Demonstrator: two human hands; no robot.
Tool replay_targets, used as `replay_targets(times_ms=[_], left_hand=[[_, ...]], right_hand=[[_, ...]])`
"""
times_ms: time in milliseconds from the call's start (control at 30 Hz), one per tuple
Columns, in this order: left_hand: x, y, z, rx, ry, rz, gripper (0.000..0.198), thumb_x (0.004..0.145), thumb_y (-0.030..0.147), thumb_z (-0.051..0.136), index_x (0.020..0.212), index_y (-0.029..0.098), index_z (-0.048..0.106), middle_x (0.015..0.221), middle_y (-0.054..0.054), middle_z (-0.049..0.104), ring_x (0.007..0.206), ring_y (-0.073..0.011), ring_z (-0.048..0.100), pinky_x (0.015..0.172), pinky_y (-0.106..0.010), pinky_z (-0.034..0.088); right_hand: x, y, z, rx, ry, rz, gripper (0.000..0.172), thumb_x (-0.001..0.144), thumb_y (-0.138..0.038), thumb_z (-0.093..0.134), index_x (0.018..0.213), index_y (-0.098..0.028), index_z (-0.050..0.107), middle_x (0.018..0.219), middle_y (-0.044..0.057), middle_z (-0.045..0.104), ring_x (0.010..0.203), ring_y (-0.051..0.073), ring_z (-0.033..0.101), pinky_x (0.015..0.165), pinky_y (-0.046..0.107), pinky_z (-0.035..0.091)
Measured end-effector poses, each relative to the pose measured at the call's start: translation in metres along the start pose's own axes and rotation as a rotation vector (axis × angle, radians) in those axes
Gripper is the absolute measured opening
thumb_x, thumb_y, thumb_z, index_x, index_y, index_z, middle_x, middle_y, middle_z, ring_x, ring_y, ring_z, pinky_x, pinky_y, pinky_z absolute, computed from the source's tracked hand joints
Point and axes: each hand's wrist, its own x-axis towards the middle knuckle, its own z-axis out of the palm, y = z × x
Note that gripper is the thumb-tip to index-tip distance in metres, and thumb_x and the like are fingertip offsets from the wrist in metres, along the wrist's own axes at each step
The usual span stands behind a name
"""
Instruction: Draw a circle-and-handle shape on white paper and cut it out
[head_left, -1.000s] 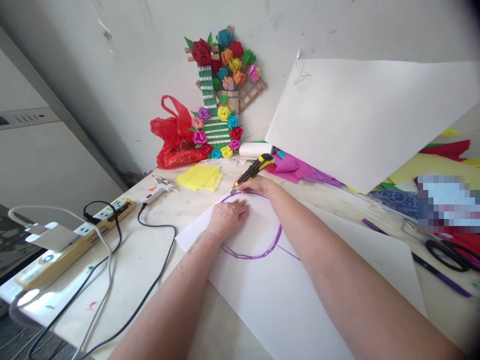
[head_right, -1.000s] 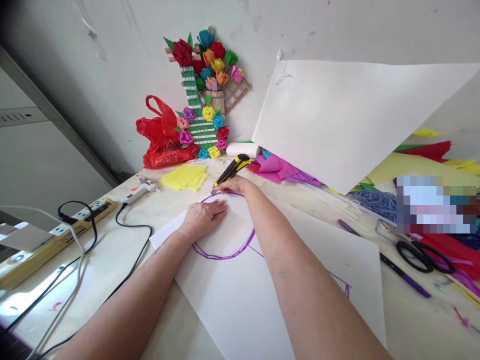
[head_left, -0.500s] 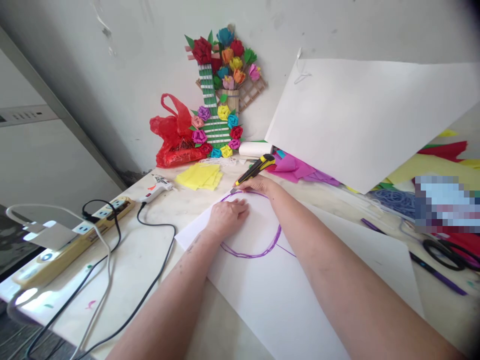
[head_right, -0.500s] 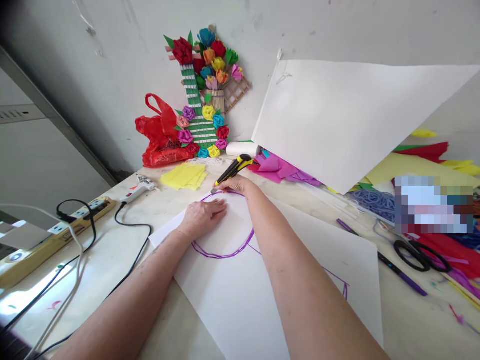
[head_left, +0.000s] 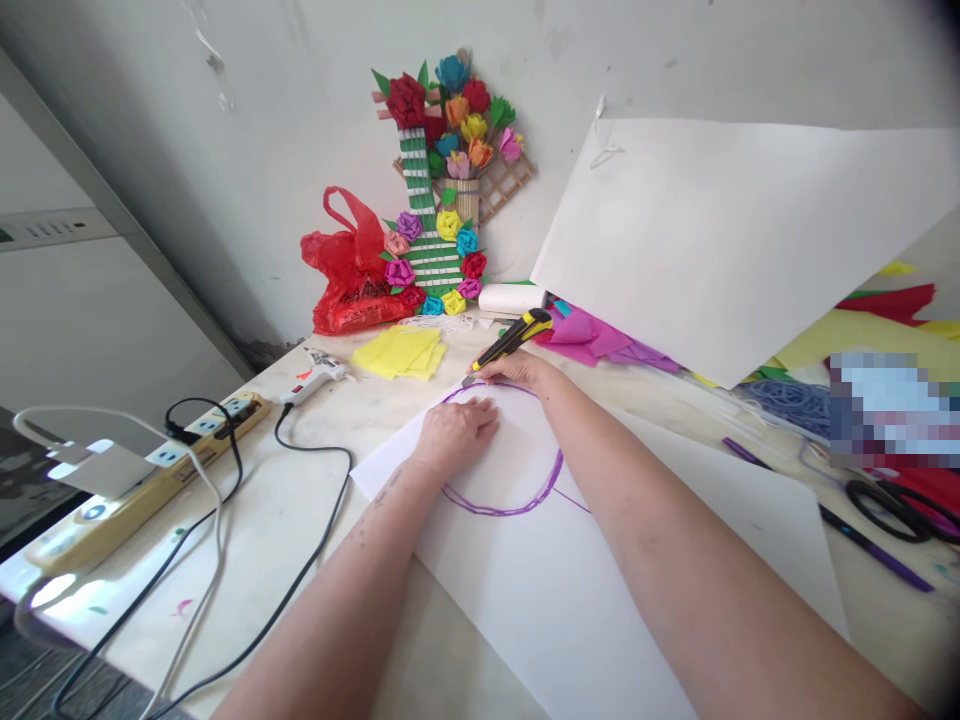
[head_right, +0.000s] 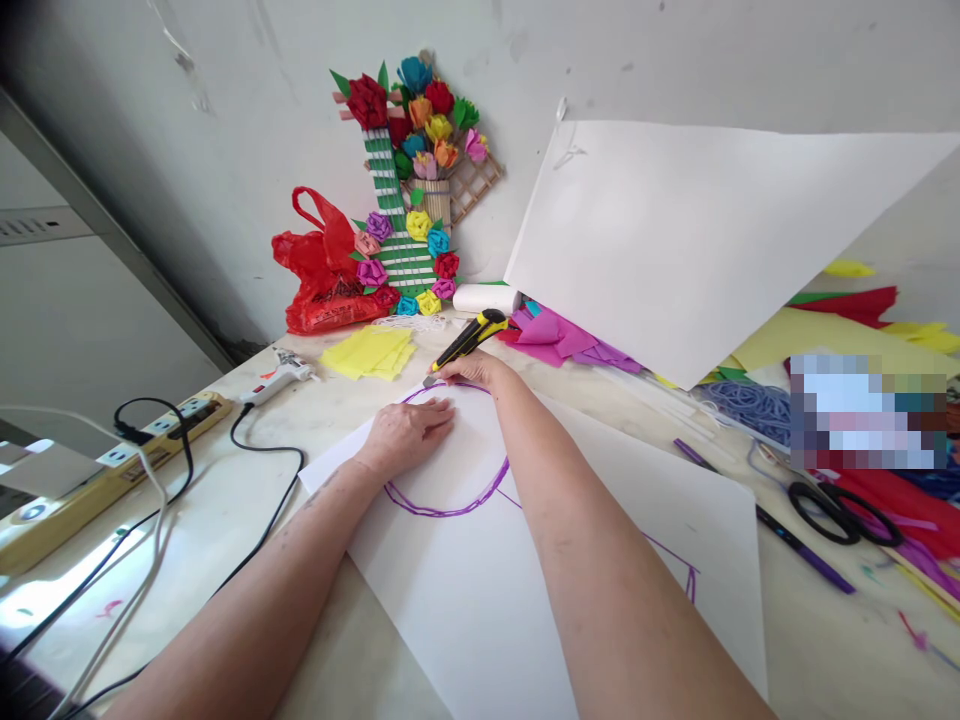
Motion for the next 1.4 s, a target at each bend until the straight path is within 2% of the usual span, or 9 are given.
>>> replay_targets(times_ms=[300, 1400], left_hand=[[0.0001, 0.0029, -0.0013, 0.000, -0.006, -0.005, 0.029, 0.088, 0.032, 0.044, 0.105, 0.033, 0.068, 0.115, 0.003, 0.066, 0.110, -0.0150, 0.058, 0.097, -0.029, 0.043], [-0.0014, 0.0028, -0.0008, 0.011, -0.001, 0.013, 0.030, 0.089, 0.032, 0.042, 0.104, 0.030, 0.068, 0.114, 0.002, 0.066, 0.109, -0.0150, 0.059, 0.098, -0.029, 0.041]], right_hand=[[-0.0014, -0.0015, 0.0012, 0.006, 0.011, 0.014, 0.022, 0.051, -0.015, 0.076, 0.071, -0.012, 0.068, 0.066, 0.002, 0.065, 0.054, 0.008, 0.050, 0.055, 0.023, 0.044], [-0.0013, -0.0023, -0.0029, 0.009, 0.034, 0.046, 0.019, 0.052, -0.013, 0.076, 0.069, -0.012, 0.067, 0.059, 0.001, 0.062, 0.054, 0.009, 0.052, 0.059, 0.025, 0.048]])
